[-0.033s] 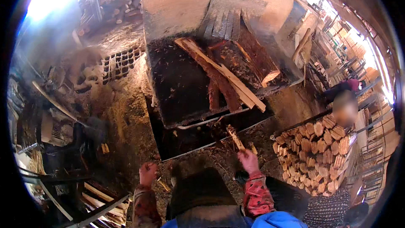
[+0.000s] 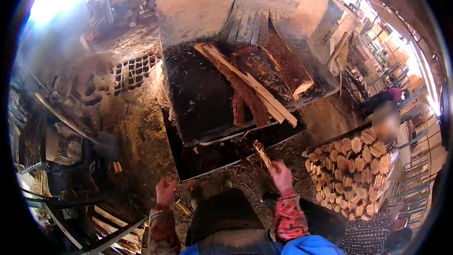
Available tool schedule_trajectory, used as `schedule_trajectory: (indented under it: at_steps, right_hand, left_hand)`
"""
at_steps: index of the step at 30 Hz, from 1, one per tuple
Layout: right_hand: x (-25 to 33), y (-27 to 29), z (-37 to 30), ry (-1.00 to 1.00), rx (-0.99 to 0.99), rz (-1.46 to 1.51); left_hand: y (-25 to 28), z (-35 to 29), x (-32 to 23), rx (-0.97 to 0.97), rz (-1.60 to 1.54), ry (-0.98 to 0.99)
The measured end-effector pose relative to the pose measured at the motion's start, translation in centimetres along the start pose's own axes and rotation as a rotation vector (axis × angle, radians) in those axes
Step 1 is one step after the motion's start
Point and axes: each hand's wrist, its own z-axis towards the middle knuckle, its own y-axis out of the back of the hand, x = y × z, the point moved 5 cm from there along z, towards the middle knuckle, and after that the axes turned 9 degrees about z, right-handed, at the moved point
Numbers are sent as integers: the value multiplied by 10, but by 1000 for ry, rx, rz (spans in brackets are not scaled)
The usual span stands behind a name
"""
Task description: The person picks up split wooden planks from a pile near a sawing machine and carries them to a metal rack. They arrange the planks in a neat stack on the rack, repeating this process to accumulate a pile of processed wood.
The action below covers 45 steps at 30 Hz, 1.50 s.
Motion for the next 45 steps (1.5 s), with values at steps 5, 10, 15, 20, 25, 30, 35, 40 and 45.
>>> schedule_trajectory:
  at_steps: [5,10,15,20,25,30,35,40,45]
  right_hand:
    - [87,48,116,212,-130,-94]
    - [72,50,218,399,-65,-409]
    - [53,16,233,258,294,-658]
    - [54,6,218,228,327,-615]
    - [75,-23,181,65,434,-393]
    - [92,-57,142,218,375,-271]
    - [109,-98,92,181,411,-110]
    - [132,-111,71,163,435,128]
    - [136,-101,80,105,452,137]
  left_hand:
    - [-83,46,-98,138,-104,-150]
    - [-172,63,-207,213,7,-231]
    - [-230,101,-241,117,409,-410]
    - [-260,99,-279,19,650,-395]
    - [-260,100,-276,-9,446,-357]
    - [-239,99,-241,-75,315,-465]
    - [-204,95,-205,26,137,-429]
    - [-174,84,-196,43,151,-380]
    - [-175,90,-209,166,38,-305]
